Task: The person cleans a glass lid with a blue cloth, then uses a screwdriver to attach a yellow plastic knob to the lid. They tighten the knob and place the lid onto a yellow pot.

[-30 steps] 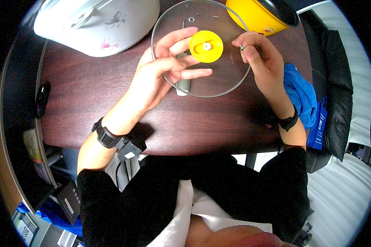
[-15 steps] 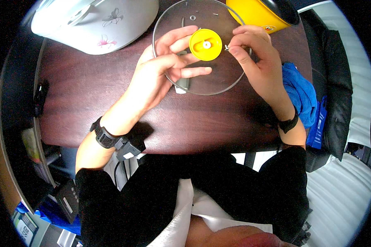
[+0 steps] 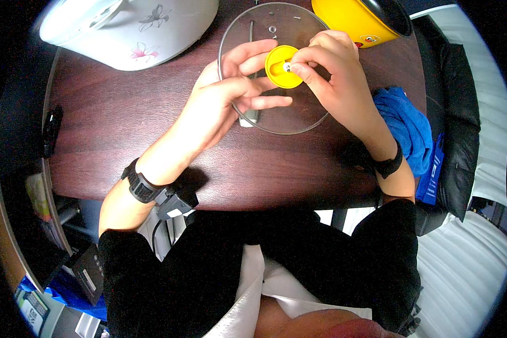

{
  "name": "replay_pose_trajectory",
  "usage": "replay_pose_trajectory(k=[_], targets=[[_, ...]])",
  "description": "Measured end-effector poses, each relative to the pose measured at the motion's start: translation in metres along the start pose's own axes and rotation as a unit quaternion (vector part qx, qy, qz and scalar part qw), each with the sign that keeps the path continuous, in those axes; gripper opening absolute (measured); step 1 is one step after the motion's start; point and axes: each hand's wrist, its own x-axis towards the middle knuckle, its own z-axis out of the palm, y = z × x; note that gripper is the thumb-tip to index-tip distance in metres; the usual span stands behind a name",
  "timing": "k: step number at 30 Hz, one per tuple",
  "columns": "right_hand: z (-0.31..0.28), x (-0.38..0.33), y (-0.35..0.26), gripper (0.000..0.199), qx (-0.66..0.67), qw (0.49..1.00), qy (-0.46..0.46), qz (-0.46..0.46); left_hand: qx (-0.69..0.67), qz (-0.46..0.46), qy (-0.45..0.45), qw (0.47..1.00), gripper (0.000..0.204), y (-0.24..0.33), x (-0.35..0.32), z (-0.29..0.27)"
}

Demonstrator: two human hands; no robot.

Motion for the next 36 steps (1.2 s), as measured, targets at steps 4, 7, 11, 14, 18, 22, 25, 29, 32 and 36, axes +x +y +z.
replay_pose_trajectory(k=[4,7,11,14,18,22,25,29,32,36], targets=[[0.002,0.000,0.002,0.011,0.007,1.000,0.000,-0.002,0.006,-0.005,0.001,1.000,0.068,-0.003,0.000,-0.003],[0.003,0.000,0.005,0.010,0.013,1.000,-0.011,0.009,0.012,-0.004,0.001,1.000,0.066,-0.005,0.001,-0.003],[0.003,0.001,0.003,0.010,0.019,1.000,-0.011,0.012,0.007,-0.004,0.005,1.000,0.065,-0.005,0.001,-0.002],[0.001,0.001,0.001,0.010,0.009,1.000,-0.016,0.009,-0.002,-0.005,0.000,1.000,0.064,-0.006,0.001,-0.004],[-0.001,0.001,-0.001,0.010,-0.009,1.000,-0.023,0.008,0.004,-0.010,0.004,1.000,0.065,-0.005,0.001,-0.004],[-0.002,-0.001,-0.004,0.011,-0.015,0.999,-0.035,0.022,0.002,-0.012,0.010,1.000,0.066,-0.005,-0.001,-0.002],[-0.001,0.000,-0.003,0.010,0.003,1.000,-0.012,0.011,-0.014,-0.030,0.006,0.999,0.067,-0.006,0.000,-0.005],[-0.009,0.003,0.000,0.009,0.115,0.992,-0.015,0.049,-0.029,-0.032,0.002,0.999,0.069,-0.008,0.001,-0.008],[-0.011,0.006,-0.001,0.008,0.117,0.992,-0.012,0.036,-0.023,-0.031,0.007,0.999,0.069,-0.005,0.000,-0.005],[-0.013,0.006,-0.004,0.009,0.058,0.998,-0.026,-0.010,-0.026,-0.029,0.004,0.999,0.068,-0.005,0.000,-0.005]])
